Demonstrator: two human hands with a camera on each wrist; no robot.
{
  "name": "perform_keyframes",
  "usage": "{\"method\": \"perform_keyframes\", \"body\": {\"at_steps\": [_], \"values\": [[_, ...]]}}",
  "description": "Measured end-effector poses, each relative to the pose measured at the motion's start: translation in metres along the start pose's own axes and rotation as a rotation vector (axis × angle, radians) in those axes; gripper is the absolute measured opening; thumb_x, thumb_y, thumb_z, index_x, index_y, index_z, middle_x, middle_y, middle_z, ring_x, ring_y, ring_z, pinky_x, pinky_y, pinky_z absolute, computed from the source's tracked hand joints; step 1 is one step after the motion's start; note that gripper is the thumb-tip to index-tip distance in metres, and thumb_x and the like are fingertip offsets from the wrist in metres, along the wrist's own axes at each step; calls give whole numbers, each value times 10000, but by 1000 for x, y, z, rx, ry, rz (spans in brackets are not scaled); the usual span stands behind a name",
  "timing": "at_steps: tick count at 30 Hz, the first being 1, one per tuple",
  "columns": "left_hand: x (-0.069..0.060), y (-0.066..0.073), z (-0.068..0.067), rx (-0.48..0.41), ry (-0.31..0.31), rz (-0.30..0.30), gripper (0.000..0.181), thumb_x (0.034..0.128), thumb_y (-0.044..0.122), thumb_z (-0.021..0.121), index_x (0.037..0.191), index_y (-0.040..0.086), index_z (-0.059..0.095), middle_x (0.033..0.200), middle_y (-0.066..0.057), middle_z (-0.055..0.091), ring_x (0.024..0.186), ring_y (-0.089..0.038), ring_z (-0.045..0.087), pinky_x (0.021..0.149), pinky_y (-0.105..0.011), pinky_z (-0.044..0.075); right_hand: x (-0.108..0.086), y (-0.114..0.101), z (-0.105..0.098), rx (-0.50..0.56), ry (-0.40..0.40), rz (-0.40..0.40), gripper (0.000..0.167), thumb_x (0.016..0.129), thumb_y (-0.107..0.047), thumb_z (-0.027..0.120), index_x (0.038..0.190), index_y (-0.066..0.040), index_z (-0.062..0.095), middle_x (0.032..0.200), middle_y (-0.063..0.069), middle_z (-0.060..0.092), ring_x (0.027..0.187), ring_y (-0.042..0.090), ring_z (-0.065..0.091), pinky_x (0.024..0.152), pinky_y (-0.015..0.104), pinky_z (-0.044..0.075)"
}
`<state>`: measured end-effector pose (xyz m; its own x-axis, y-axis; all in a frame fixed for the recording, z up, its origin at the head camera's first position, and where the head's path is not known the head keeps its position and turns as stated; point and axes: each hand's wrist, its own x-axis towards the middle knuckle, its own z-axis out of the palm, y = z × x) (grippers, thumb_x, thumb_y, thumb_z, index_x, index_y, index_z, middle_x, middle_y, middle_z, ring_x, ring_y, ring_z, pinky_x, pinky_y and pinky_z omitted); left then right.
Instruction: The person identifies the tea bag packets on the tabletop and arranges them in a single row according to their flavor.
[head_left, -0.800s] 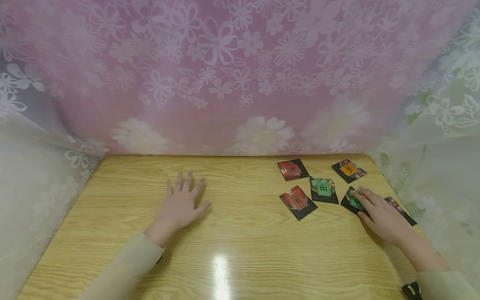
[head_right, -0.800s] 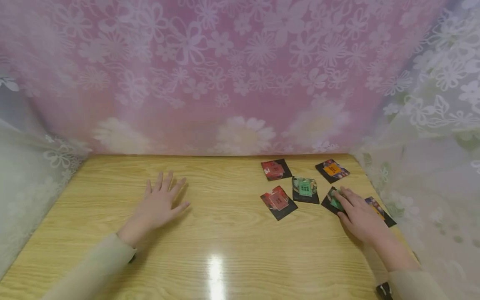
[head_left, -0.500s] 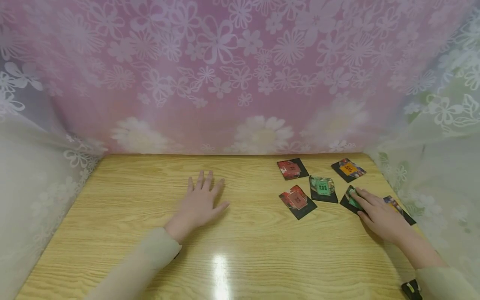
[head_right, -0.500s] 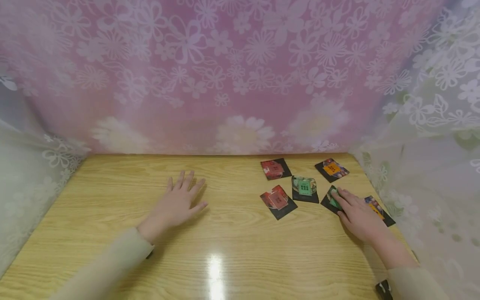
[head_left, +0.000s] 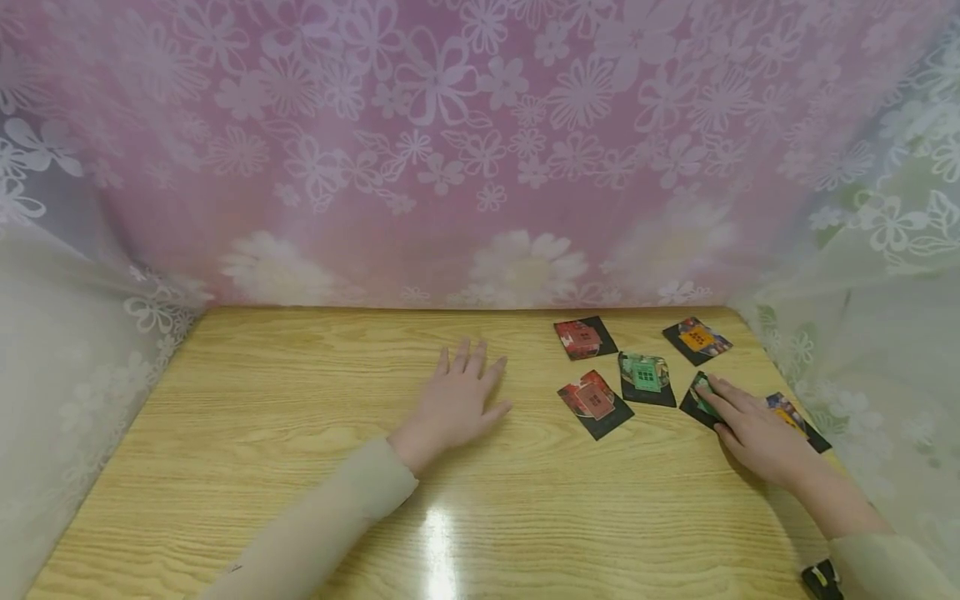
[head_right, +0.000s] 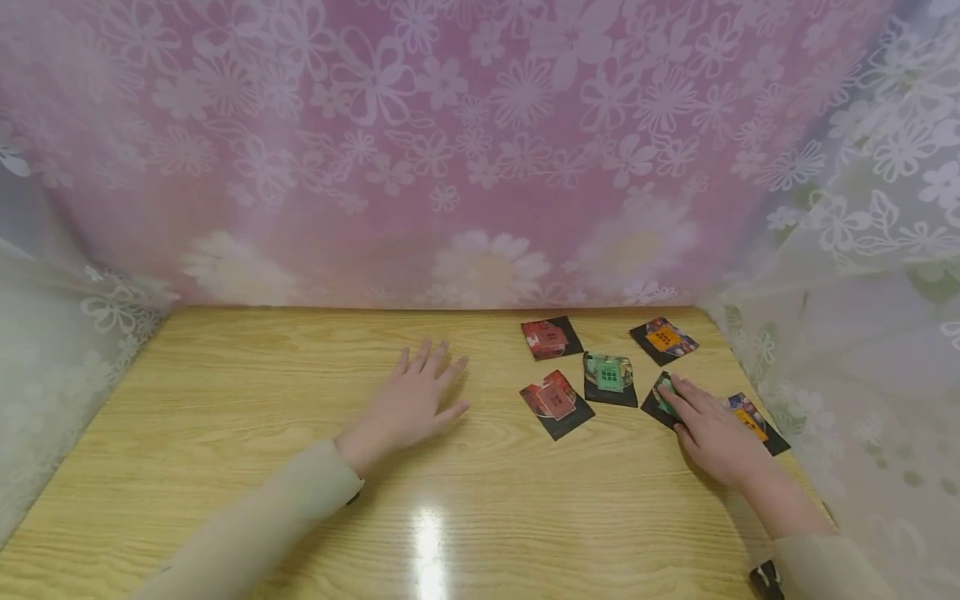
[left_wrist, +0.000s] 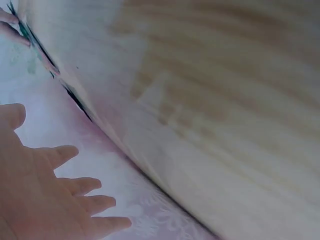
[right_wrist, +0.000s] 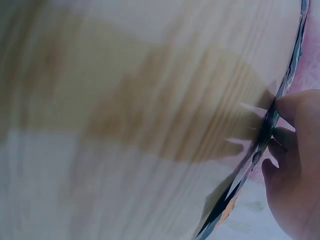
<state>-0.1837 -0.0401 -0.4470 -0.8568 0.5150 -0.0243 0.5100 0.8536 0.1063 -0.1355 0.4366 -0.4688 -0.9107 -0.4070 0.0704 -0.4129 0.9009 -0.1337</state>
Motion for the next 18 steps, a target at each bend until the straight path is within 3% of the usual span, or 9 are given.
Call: {"method": "perform_keyframes", "body": {"at_steps": [7, 14, 18], "values": [[16, 24, 1, 33, -13, 51, 718, 1100, 627, 382, 1704, 250, 286, 1788, -173, 144, 1659, -416, 134, 1343, -633, 175, 0, 2, 1, 67, -34, 19, 586, 1086, -73, 566, 1637, -15, 374, 1714, 286, 275, 1512, 555, 334, 1220, 744, 273], [28, 53, 6, 82, -36, 127, 701, 1106, 620, 368, 1704, 264, 284, 1789, -166, 149, 1661, -398, 145, 1348, -617, 187, 1, 2, 2, 75, -22, 17, 568, 1076, -57, 578, 1615, -2, 408, 1697, 303, 297, 1473, 579, 362, 1071, 752, 403], [37, 70, 10, 100, -38, 161, 686, 1110, 606, 372, 1704, 273, 282, 1790, -151, 161, 1664, -380, 152, 1355, -595, 189, 3, 2, 0, 88, -25, 23, 574, 1072, -58, 586, 1616, -6, 409, 1684, 317, 310, 1453, 596, 371, 1051, 759, 411]]}}
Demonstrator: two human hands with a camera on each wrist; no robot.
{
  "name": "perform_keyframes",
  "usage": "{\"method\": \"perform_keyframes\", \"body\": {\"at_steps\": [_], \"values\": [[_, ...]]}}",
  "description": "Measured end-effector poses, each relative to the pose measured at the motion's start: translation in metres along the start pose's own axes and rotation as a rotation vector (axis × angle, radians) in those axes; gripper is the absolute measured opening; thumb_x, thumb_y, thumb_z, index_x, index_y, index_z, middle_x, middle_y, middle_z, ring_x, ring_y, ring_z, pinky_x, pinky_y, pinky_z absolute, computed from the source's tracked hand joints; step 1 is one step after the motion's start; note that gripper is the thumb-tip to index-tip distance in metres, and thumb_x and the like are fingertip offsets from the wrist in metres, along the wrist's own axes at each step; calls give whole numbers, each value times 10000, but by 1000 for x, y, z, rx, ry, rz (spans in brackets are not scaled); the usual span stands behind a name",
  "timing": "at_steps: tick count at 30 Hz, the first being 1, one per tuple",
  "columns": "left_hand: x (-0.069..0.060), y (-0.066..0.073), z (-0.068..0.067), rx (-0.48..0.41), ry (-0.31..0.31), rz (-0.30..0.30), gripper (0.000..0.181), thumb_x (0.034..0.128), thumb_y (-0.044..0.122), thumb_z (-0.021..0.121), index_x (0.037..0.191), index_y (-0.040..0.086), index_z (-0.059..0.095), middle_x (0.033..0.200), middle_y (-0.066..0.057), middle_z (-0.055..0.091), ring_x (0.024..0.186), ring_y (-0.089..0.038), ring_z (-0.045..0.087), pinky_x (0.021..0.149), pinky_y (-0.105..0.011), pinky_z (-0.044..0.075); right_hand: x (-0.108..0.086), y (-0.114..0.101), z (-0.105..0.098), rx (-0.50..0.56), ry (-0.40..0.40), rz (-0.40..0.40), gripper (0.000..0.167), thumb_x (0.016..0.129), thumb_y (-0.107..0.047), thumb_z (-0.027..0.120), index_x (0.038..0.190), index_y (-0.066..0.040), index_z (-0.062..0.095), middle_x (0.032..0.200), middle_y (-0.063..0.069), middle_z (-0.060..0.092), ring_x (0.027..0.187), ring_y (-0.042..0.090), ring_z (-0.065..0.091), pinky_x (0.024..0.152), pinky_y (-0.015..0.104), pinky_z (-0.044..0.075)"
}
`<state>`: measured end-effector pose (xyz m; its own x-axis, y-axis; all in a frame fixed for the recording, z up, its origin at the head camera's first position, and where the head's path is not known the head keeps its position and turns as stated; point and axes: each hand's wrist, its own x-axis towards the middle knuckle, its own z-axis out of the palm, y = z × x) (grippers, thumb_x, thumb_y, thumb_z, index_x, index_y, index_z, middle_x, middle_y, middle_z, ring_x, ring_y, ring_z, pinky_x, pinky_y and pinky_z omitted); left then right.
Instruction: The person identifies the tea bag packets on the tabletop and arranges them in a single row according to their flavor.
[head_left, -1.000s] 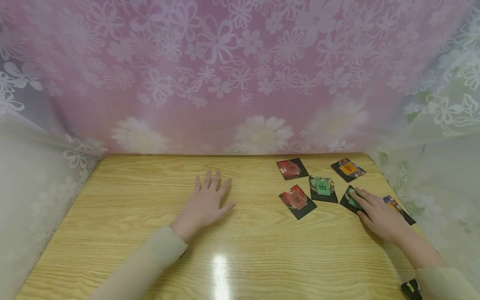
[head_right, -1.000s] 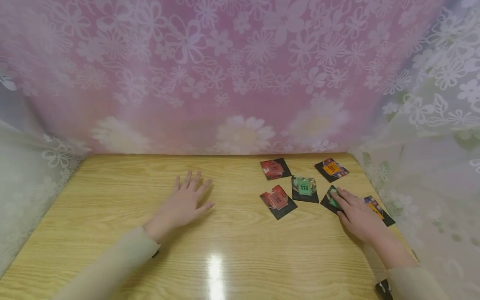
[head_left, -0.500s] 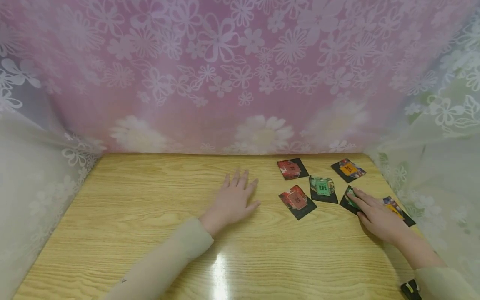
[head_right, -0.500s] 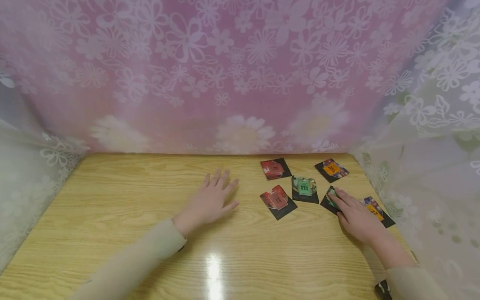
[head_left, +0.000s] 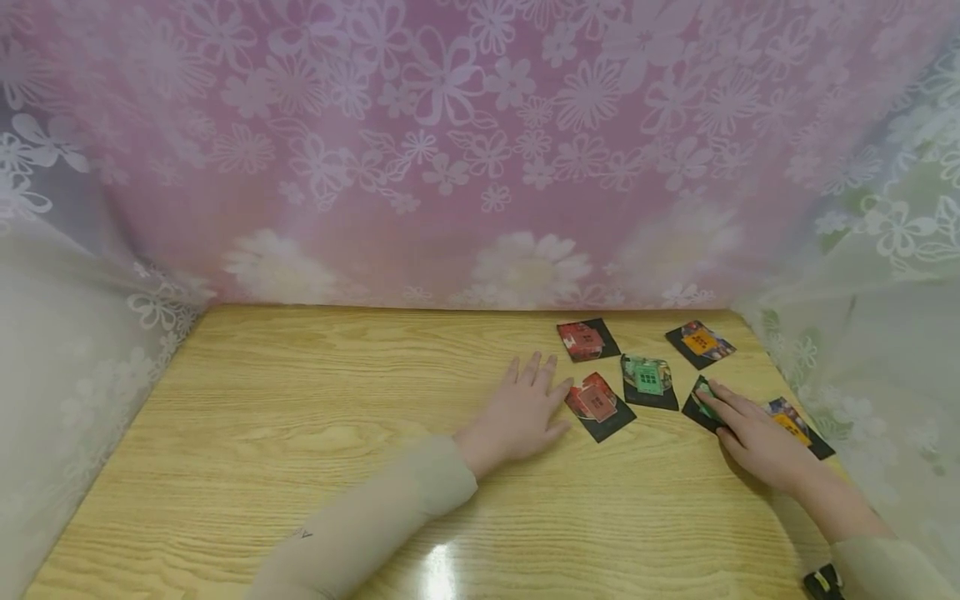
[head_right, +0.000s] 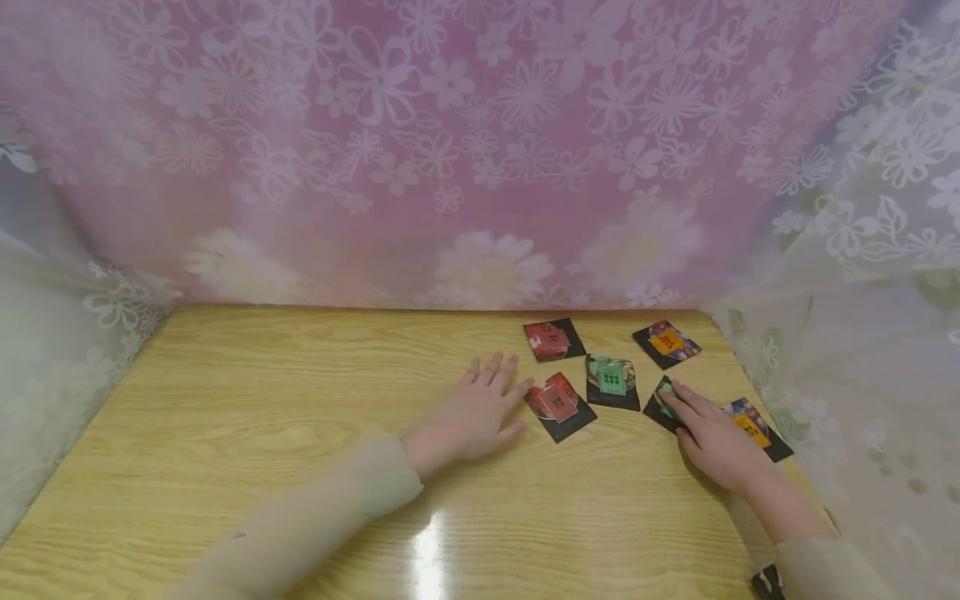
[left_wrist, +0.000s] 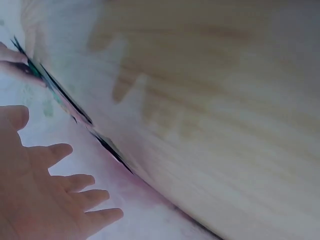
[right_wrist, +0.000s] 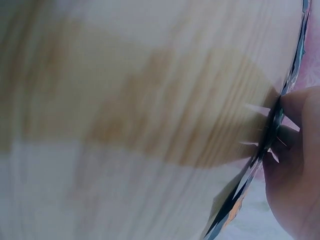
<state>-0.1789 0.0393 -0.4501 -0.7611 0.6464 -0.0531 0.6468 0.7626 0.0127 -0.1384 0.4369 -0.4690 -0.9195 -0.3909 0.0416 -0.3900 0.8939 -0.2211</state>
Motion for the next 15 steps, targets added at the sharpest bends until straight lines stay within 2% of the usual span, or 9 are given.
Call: {"method": "perform_keyframes", "body": {"at_steps": [7, 15], "values": [[21, 25, -1, 93, -28, 23, 646, 1118, 606, 341, 1694, 316, 297, 1794, -92, 184, 1668, -314, 181, 1369, -448, 227, 2, 0, -1, 25, -2, 4, 585, 1073, -51, 586, 1626, -11, 398, 1682, 330, 305, 1451, 612, 366, 1037, 768, 412], [37, 44, 2, 178, -53, 67, 636, 1120, 612, 317, 1694, 340, 285, 1782, -43, 234, 1661, -265, 215, 1355, -414, 267, 1, 4, 4, 34, 15, -21, 578, 1075, -35, 577, 1622, 0, 395, 1691, 332, 286, 1463, 610, 347, 1092, 781, 351]]}}
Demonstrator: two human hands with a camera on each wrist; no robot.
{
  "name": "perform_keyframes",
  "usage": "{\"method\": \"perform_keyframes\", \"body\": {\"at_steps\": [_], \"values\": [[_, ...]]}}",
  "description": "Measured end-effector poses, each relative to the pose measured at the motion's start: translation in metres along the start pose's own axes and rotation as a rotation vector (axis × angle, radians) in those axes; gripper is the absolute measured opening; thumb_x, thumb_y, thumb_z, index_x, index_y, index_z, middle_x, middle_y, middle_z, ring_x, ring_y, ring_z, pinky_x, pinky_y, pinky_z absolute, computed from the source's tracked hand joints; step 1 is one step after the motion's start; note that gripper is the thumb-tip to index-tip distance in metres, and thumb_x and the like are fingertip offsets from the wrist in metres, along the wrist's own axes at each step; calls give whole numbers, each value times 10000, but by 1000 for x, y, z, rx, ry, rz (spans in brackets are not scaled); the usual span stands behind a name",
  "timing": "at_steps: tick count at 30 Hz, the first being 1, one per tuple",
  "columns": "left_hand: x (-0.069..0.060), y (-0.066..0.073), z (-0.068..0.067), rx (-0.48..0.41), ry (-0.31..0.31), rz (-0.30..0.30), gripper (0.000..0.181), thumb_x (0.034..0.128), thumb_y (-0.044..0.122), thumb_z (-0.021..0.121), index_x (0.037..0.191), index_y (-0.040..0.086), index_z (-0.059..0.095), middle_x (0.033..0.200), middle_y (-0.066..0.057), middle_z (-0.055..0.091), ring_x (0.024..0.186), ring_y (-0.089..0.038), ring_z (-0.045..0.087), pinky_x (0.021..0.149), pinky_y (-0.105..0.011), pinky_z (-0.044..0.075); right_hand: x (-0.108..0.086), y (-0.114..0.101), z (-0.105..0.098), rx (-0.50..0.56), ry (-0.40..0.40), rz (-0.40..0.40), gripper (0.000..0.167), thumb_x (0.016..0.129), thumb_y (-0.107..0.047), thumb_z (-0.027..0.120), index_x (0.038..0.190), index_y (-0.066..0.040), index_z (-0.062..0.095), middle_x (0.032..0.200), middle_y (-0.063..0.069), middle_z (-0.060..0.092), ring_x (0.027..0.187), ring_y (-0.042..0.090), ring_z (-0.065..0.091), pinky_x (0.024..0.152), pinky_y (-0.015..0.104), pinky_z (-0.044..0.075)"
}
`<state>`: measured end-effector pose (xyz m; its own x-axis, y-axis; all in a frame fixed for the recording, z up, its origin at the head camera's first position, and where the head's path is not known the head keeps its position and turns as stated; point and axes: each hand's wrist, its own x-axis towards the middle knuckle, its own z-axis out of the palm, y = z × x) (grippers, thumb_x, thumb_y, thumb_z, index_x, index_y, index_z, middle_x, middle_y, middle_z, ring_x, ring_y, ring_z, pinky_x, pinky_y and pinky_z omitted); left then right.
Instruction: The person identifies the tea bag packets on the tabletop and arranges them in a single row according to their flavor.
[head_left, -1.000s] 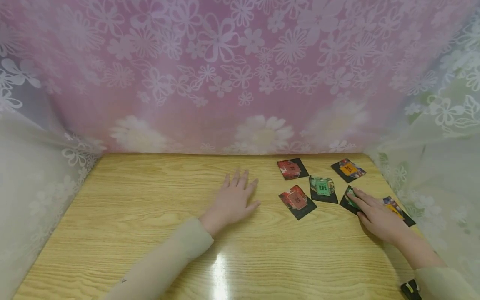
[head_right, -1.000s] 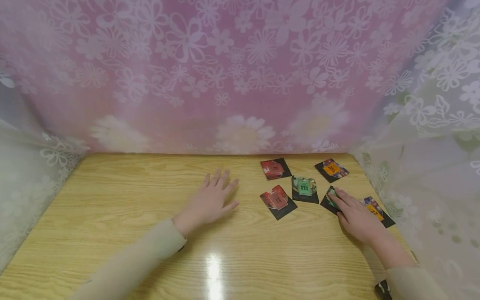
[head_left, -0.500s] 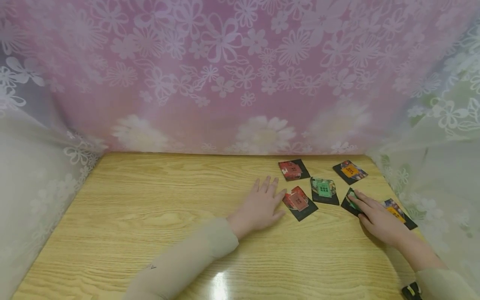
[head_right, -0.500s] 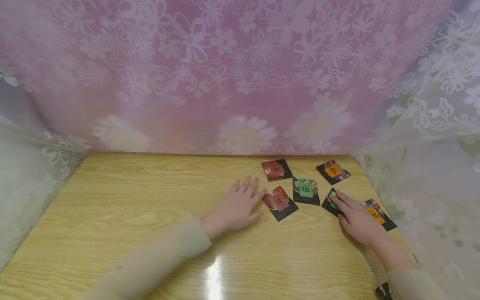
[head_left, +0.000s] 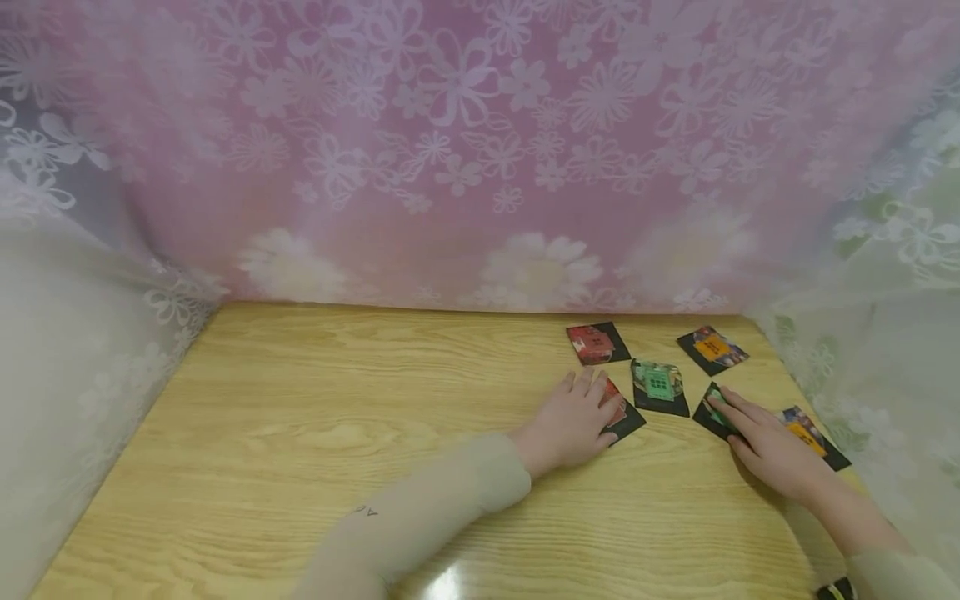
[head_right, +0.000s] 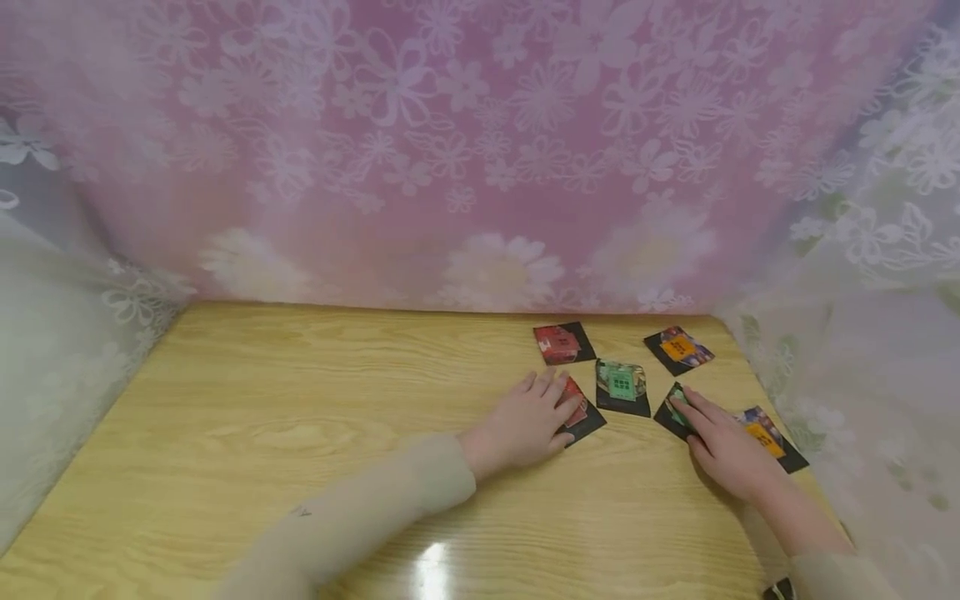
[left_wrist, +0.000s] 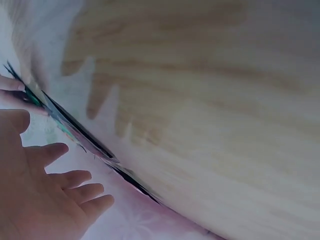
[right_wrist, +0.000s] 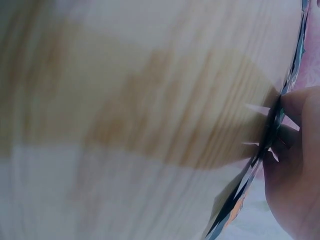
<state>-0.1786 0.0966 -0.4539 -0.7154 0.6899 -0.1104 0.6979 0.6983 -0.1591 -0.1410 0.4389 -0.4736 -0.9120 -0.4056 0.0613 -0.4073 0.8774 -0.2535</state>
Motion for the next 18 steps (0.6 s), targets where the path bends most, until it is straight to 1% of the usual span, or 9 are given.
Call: {"method": "perform_keyframes", "body": {"at_steps": [4, 10, 14, 18], "values": [[5, 4, -1, 32, -10, 9, 633, 1121, 617, 300, 1693, 348, 280, 1772, -27, 258, 1651, -228, 245, 1347, -395, 286, -1, 2, 2, 1, 17, -18, 590, 1072, -25, 579, 1629, -12, 387, 1692, 330, 285, 1468, 607, 345, 1127, 779, 318], [7, 7, -4, 71, -41, 20, 642, 1111, 622, 344, 1685, 337, 304, 1741, 2, 331, 1616, -181, 324, 1328, -358, 318, -4, 3, 3, 12, 16, -18, 601, 1075, -28, 576, 1641, -29, 372, 1689, 333, 287, 1438, 622, 362, 1082, 783, 348], [7, 6, -6, 59, -56, 22, 652, 1104, 603, 408, 1680, 306, 332, 1740, 19, 338, 1611, -147, 330, 1329, -331, 306, -3, 2, 2, 19, 6, -6, 604, 1080, -36, 572, 1647, -36, 363, 1689, 333, 284, 1436, 626, 357, 1050, 781, 369], [6, 5, -4, 43, -61, 28, 658, 1101, 583, 448, 1678, 286, 343, 1741, 26, 340, 1611, -139, 331, 1329, -321, 303, -1, 2, 1, 14, 2, -7, 609, 1076, -38, 583, 1645, -36, 368, 1685, 336, 294, 1429, 625, 368, 1034, 774, 387]]}}
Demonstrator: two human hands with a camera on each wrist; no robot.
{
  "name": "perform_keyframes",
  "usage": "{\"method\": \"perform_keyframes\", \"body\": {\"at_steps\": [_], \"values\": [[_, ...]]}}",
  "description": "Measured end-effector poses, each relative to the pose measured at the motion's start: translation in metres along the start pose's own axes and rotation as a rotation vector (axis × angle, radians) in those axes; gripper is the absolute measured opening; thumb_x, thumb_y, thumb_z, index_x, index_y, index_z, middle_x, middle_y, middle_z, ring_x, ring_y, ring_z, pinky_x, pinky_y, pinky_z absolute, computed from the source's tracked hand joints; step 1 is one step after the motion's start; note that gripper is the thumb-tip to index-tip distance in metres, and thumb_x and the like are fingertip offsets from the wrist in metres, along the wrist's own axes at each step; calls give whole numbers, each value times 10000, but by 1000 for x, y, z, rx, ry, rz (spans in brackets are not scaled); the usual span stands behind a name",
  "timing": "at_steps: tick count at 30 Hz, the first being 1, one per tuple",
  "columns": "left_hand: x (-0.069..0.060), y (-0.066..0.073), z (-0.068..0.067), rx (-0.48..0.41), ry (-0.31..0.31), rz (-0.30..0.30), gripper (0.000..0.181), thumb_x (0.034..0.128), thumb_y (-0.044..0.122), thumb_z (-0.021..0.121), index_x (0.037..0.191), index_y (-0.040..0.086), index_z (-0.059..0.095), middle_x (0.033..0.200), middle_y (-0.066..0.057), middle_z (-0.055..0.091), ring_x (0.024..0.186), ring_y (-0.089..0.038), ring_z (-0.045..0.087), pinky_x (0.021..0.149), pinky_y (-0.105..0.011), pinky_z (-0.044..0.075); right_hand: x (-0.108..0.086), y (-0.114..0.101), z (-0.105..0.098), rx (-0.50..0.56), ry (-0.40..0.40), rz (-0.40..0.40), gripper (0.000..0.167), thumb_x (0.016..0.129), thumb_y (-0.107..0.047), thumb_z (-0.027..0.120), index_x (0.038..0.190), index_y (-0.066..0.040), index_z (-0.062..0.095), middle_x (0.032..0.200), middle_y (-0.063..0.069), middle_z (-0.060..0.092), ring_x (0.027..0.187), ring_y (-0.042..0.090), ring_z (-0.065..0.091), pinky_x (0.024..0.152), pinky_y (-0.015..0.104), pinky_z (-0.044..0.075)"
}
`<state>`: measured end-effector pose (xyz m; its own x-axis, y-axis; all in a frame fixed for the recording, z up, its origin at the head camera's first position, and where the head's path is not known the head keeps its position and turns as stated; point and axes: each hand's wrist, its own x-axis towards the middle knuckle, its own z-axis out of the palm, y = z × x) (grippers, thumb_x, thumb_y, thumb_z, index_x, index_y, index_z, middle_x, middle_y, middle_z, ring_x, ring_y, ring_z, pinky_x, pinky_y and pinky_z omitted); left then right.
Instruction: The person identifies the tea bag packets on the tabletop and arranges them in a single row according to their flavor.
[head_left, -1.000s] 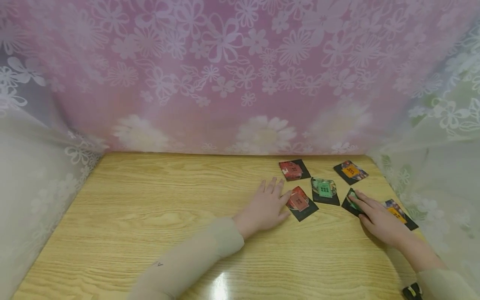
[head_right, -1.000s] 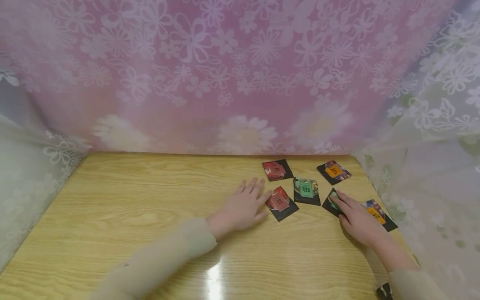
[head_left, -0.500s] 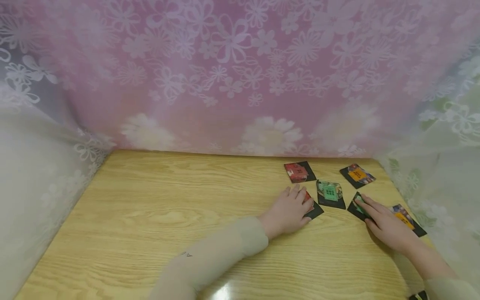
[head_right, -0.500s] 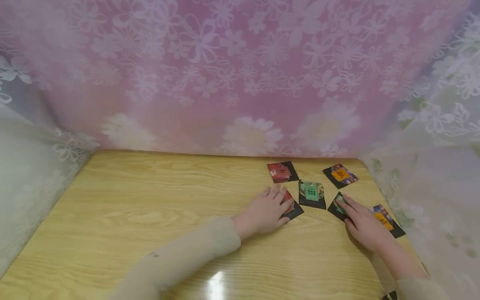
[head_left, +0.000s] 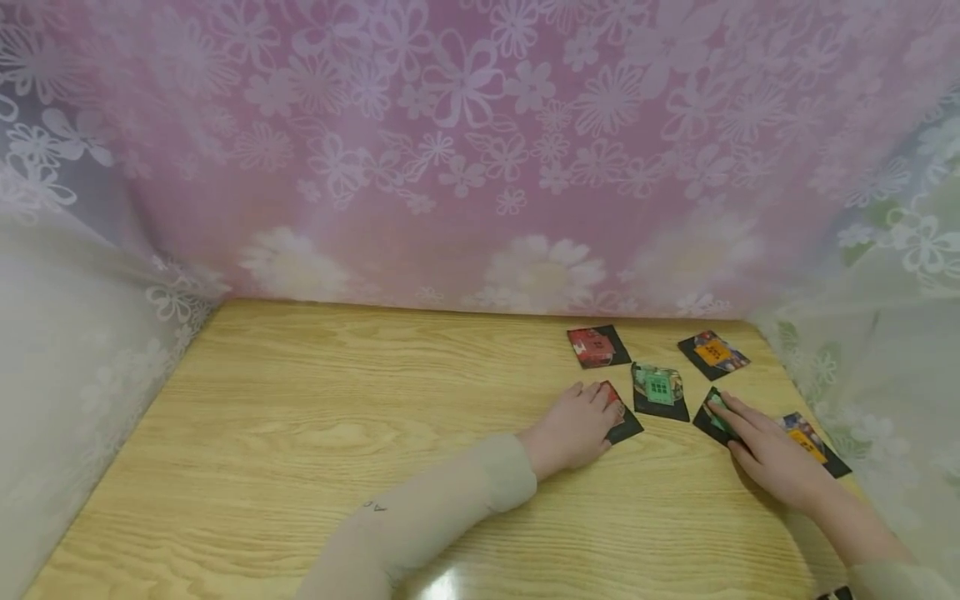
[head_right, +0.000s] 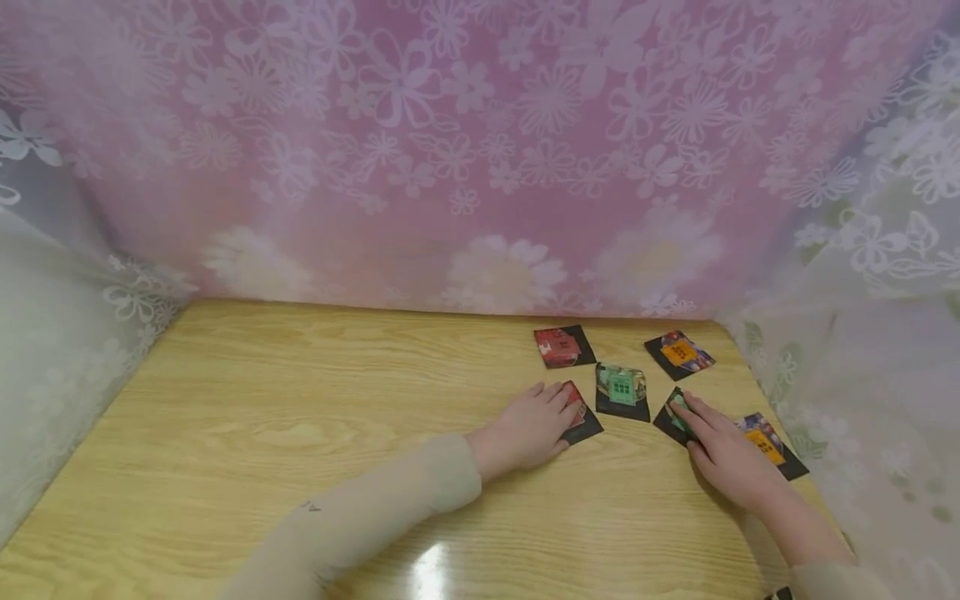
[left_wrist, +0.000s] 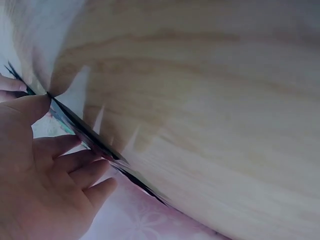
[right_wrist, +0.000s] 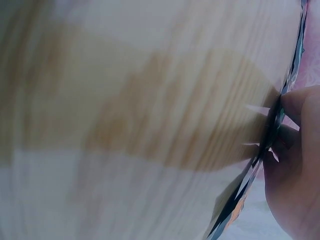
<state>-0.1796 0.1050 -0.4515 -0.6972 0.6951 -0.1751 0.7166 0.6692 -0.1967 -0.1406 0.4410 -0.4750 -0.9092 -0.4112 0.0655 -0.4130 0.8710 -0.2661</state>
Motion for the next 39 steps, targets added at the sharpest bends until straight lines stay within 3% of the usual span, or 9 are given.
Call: {"method": "perform_keyframes", "body": {"at_steps": [8, 18, 25, 32, 39], "values": [[-8, -14, 16, -13, 18, 45, 660, 1112, 546, 460, 1695, 281, 301, 1760, 30, 302, 1634, -149, 286, 1350, -328, 264, 0, 0, 0, -5, 2, 5, 620, 1078, -40, 579, 1656, -47, 355, 1690, 326, 294, 1433, 617, 371, 1030, 767, 396], [-40, -46, 32, -61, 34, 111, 662, 1135, 487, 440, 1713, 231, 245, 1790, -42, 208, 1661, -183, 211, 1369, -349, 219, -1, 1, 2, -7, 3, 8, 606, 1076, -28, 571, 1646, -34, 366, 1680, 338, 301, 1446, 617, 363, 1076, 783, 358], [-63, -68, 39, -57, 40, 161, 658, 1151, 463, 405, 1721, 204, 205, 1796, -56, 174, 1668, -176, 175, 1372, -361, 211, 0, 1, 4, -12, 12, 10, 632, 1075, -34, 576, 1663, -63, 346, 1681, 331, 309, 1454, 608, 363, 1194, 745, 282], [-83, -90, 50, -76, 33, 173, 657, 1159, 440, 377, 1726, 191, 158, 1803, -44, 132, 1675, -182, 137, 1378, -374, 191, 2, 1, 3, 4, -15, 19, 627, 1075, -32, 568, 1659, -41, 339, 1683, 350, 282, 1439, 637, 352, 1043, 796, 378], [-107, -115, 64, -105, 24, 161, 633, 1165, 385, 352, 1728, 194, 135, 1808, -34, 89, 1680, -178, 97, 1387, -386, 147, 2, 2, 2, -12, -3, 7, 625, 1077, -34, 565, 1661, -52, 343, 1693, 334, 278, 1445, 632, 355, 1043, 794, 378]]}}
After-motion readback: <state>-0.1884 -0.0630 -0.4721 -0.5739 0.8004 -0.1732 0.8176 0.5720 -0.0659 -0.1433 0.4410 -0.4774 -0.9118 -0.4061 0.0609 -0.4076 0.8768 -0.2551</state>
